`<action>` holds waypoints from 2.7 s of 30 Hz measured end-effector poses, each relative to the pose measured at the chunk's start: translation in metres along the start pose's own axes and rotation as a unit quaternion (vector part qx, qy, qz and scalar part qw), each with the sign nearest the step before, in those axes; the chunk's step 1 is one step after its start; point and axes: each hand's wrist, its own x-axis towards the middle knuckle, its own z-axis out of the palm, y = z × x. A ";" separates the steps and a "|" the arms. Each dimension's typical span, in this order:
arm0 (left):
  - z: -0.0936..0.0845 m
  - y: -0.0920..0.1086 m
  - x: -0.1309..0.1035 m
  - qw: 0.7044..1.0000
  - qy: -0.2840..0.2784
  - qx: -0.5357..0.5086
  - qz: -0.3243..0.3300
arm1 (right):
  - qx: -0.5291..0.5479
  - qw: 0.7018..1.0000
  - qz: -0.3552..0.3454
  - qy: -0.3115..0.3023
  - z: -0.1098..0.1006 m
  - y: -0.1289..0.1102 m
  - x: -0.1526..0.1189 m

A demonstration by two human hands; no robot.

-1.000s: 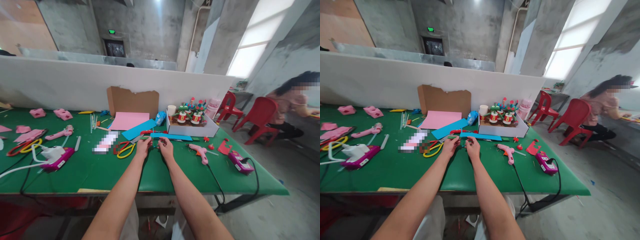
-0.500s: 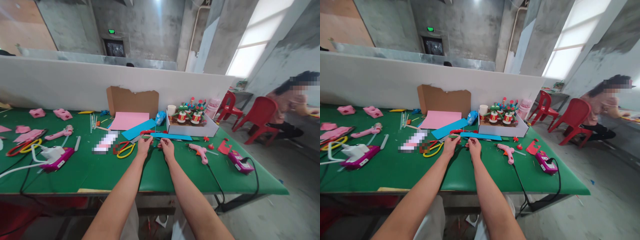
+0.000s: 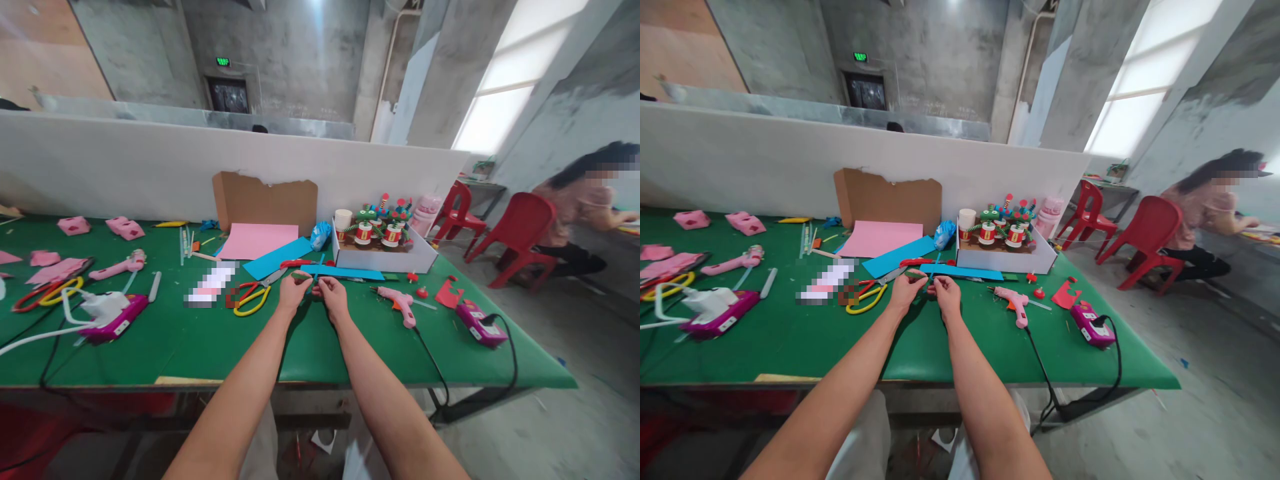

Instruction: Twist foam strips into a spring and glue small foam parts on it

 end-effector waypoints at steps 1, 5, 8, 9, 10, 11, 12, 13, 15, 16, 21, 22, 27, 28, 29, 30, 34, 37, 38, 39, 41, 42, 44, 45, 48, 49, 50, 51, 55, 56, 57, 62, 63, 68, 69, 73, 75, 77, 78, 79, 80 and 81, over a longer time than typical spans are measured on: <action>0.000 0.000 0.000 1.000 0.002 0.002 0.000 | 0.004 1.000 0.000 -0.001 0.000 -0.001 -0.001; 0.000 0.000 0.000 1.000 -0.009 0.015 0.002 | -0.004 1.000 0.006 -0.011 0.002 -0.004 -0.003; -0.001 -0.001 0.000 0.999 -0.021 0.022 0.010 | -0.007 1.000 0.006 -0.008 0.002 -0.006 -0.004; 0.000 -0.001 0.000 0.999 -0.024 0.023 0.011 | -0.005 1.000 0.005 -0.007 0.002 -0.006 -0.004; 0.000 -0.002 0.000 0.999 -0.027 0.022 0.009 | -0.005 1.000 0.005 -0.006 0.002 -0.006 -0.005; 0.000 -0.002 0.000 0.999 -0.029 0.020 0.006 | -0.006 1.000 0.004 -0.007 0.002 -0.006 -0.005; 0.000 -0.003 0.000 0.999 -0.029 0.020 0.004 | -0.008 1.000 0.004 -0.008 0.002 -0.006 -0.005; 0.000 -0.003 0.000 0.999 -0.029 0.021 0.003 | -0.011 1.000 0.002 -0.008 0.002 -0.006 -0.005; 0.001 -0.005 0.000 0.999 -0.024 0.025 0.005 | -0.015 1.000 -0.004 -0.008 0.003 -0.005 -0.004; 0.001 -0.006 0.000 0.999 -0.020 0.025 0.003 | -0.016 1.000 -0.005 -0.007 0.003 -0.005 -0.004; 0.000 -0.009 0.003 0.999 0.018 -0.006 -0.038 | 0.010 1.000 0.011 0.001 0.002 -0.005 -0.003; -0.001 -0.009 0.004 0.999 0.016 -0.016 -0.043 | 0.022 1.000 0.015 0.005 0.002 -0.005 -0.003; 0.000 -0.008 0.002 0.997 -0.029 -0.032 -0.068 | 0.078 0.996 0.029 0.023 0.001 -0.007 -0.002; 0.000 -0.008 0.001 0.996 -0.041 -0.029 -0.073 | 0.084 0.996 0.030 0.024 0.001 -0.007 -0.002; 0.001 -0.007 0.000 0.996 -0.050 -0.026 -0.075 | 0.088 0.995 0.031 0.024 0.001 -0.006 -0.002; 0.001 -0.007 0.000 0.995 -0.054 -0.025 -0.074 | 0.089 0.995 0.032 0.023 0.001 -0.006 -0.002; 0.001 -0.007 -0.001 0.997 -0.045 -0.028 -0.052 | 0.085 0.996 0.038 0.008 0.002 -0.006 -0.003; 0.000 -0.008 0.001 0.998 -0.050 -0.027 -0.041 | 0.078 0.996 0.043 -0.022 0.002 -0.006 -0.004; -0.001 -0.008 0.001 0.998 -0.051 -0.024 -0.039 | 0.077 0.995 0.045 -0.033 0.002 -0.006 -0.004; -0.001 -0.008 0.001 0.998 -0.051 -0.019 -0.038 | 0.077 0.995 0.048 -0.042 0.002 -0.007 -0.005; -0.001 -0.009 0.002 0.998 -0.049 -0.009 -0.035 | 0.083 0.994 0.056 -0.050 0.001 -0.007 -0.005; -0.001 -0.009 0.002 0.998 -0.050 -0.007 -0.034 | 0.087 0.993 0.060 -0.050 0.001 -0.007 -0.004; -0.001 -0.008 0.001 0.998 -0.051 -0.013 -0.034 | 0.095 0.992 0.065 -0.047 0.001 -0.007 -0.004; -0.001 -0.008 0.001 0.998 -0.053 -0.021 -0.035 | 0.097 0.992 0.065 -0.046 0.001 -0.007 -0.004; 0.000 -0.006 0.000 0.997 -0.056 -0.040 -0.039 | 0.100 0.992 0.064 -0.044 0.001 -0.006 -0.003; 0.000 -0.006 0.000 0.997 -0.056 -0.043 -0.041 | 0.100 0.992 0.064 -0.043 0.001 -0.005 -0.003; 0.000 -0.006 0.000 0.997 -0.054 -0.043 -0.041 | 0.100 0.992 0.064 -0.043 0.001 -0.005 -0.003; 0.000 -0.005 0.000 0.997 -0.052 -0.044 -0.041 | 0.100 0.992 0.064 -0.042 0.001 -0.005 -0.003; 0.000 -0.005 0.000 0.997 -0.052 -0.044 -0.039 | 0.097 0.992 0.065 -0.037 0.002 -0.006 -0.004; 0.000 -0.006 0.000 0.997 -0.051 -0.043 -0.038 | 0.097 0.993 0.065 -0.035 0.002 -0.006 -0.004; 0.000 -0.006 0.000 0.997 -0.050 -0.042 -0.038 | 0.097 0.993 0.065 -0.033 0.002 -0.007 -0.004; 0.001 -0.006 0.000 0.995 -0.059 -0.043 -0.064 | 0.102 0.993 0.054 -0.011 0.002 -0.007 -0.003; 0.002 -0.006 -0.001 0.995 -0.065 -0.041 -0.070 | 0.103 0.993 0.051 -0.007 0.002 -0.007 -0.003; 0.002 -0.005 -0.003 0.994 -0.071 -0.019 -0.080 | 0.089 0.995 0.048 0.002 0.002 -0.007 -0.004; 0.002 -0.004 -0.003 0.994 -0.068 -0.012 -0.079 | 0.083 0.996 0.046 0.001 0.003 -0.007 -0.004; 0.000 -0.003 -0.003 0.996 -0.065 0.005 -0.067 | 0.059 0.997 0.040 -0.013 0.004 -0.007 -0.005; -0.001 -0.004 -0.002 0.996 -0.065 0.002 -0.065 | 0.052 0.998 0.037 -0.016 0.003 -0.007 -0.005; 0.000 -0.005 -0.002 0.996 -0.064 -0.007 -0.067 | 0.048 0.998 0.031 -0.013 0.003 -0.007 -0.005; 0.000 -0.005 -0.002 0.996 -0.064 -0.011 -0.068 | 0.047 0.998 0.027 -0.009 0.002 -0.007 -0.005; 0.000 -0.006 -0.002 0.996 -0.064 -0.014 -0.068 | 0.045 0.999 0.026 -0.006 0.002 -0.007 -0.005; 0.000 -0.006 -0.002 0.996 -0.064 -0.014 -0.067 | 0.045 0.999 0.026 -0.003 0.002 -0.007 -0.005; 0.000 -0.007 -0.001 0.996 -0.064 -0.011 -0.065 | 0.044 0.999 0.029 -0.001 0.002 -0.008 -0.005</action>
